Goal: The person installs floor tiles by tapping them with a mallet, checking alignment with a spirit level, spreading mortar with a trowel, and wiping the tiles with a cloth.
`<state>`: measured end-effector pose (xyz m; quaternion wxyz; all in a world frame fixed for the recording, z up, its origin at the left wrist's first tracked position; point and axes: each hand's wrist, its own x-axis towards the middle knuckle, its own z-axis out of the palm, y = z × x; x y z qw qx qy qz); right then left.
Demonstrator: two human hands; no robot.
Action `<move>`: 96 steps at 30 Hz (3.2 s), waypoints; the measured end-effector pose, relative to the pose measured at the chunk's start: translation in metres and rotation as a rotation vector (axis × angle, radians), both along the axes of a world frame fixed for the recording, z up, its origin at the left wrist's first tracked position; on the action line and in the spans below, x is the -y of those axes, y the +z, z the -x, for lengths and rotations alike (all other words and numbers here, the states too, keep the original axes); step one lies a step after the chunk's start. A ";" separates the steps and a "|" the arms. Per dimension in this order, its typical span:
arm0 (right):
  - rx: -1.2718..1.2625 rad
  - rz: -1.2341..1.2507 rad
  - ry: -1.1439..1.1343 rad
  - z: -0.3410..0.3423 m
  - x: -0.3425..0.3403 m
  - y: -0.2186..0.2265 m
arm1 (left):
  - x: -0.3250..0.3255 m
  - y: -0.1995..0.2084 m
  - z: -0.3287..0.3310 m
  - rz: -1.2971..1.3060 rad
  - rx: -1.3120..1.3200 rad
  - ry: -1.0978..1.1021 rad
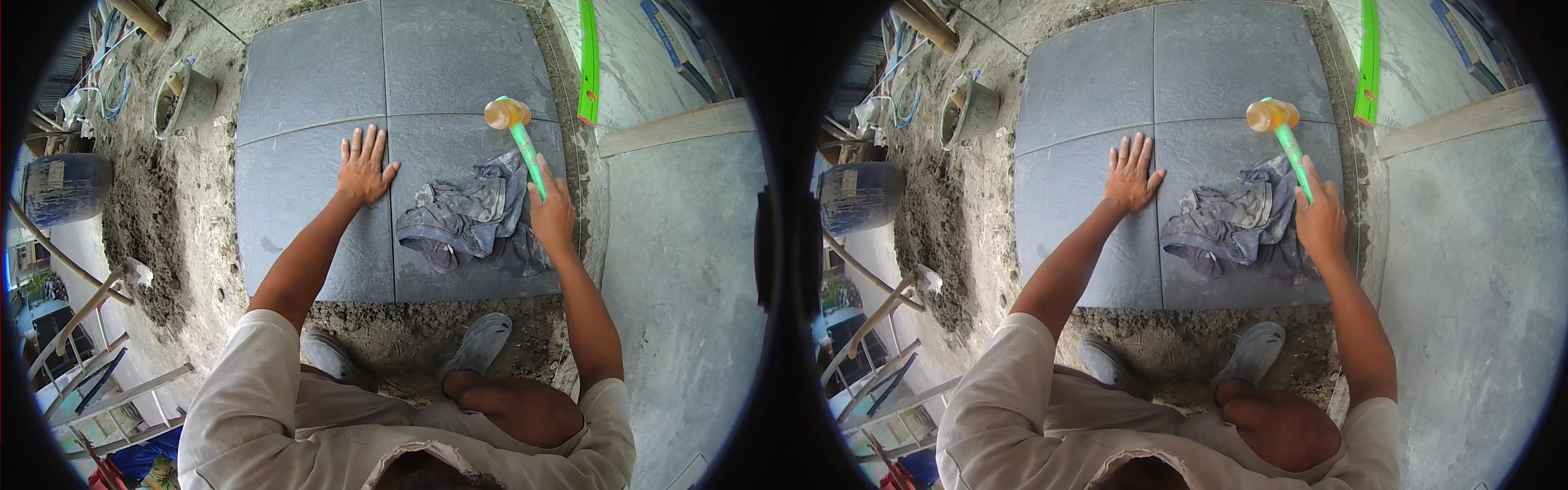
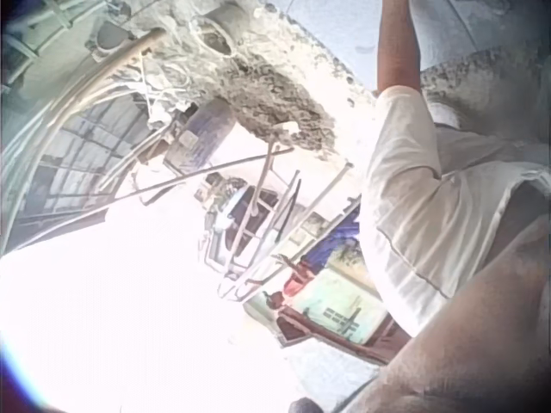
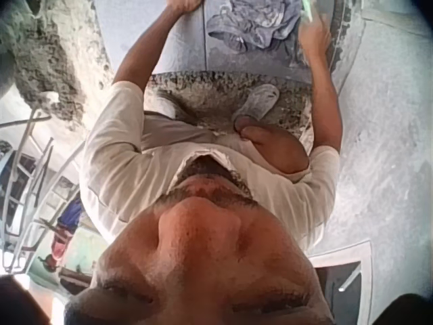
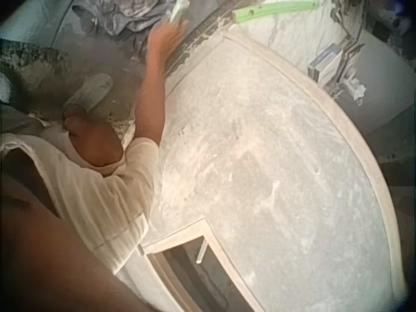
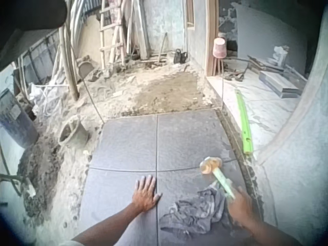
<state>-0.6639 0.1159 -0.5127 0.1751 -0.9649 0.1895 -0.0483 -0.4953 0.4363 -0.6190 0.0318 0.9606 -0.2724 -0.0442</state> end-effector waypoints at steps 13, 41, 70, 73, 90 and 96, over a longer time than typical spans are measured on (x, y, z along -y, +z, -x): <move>-0.144 0.465 0.144 -0.235 0.010 -0.048 | -0.044 0.013 0.116 0.158 -0.088 -0.095; -0.076 -0.410 0.458 -0.183 -0.064 -0.024 | -0.031 0.001 -0.065 -0.050 0.047 0.332; -0.332 -0.447 0.416 -0.180 -0.095 -0.019 | -0.030 0.009 -0.059 -0.119 -0.043 0.345; -0.252 -0.519 0.365 -0.175 -0.091 -0.016 | -0.026 0.014 -0.067 -0.103 -0.017 0.338; -0.101 -0.711 0.056 -0.082 -0.048 0.001 | -0.093 -0.009 -0.113 0.102 -0.013 0.638; -0.126 -0.689 0.066 -0.075 -0.045 -0.013 | -0.152 -0.008 -0.137 0.051 -0.004 0.856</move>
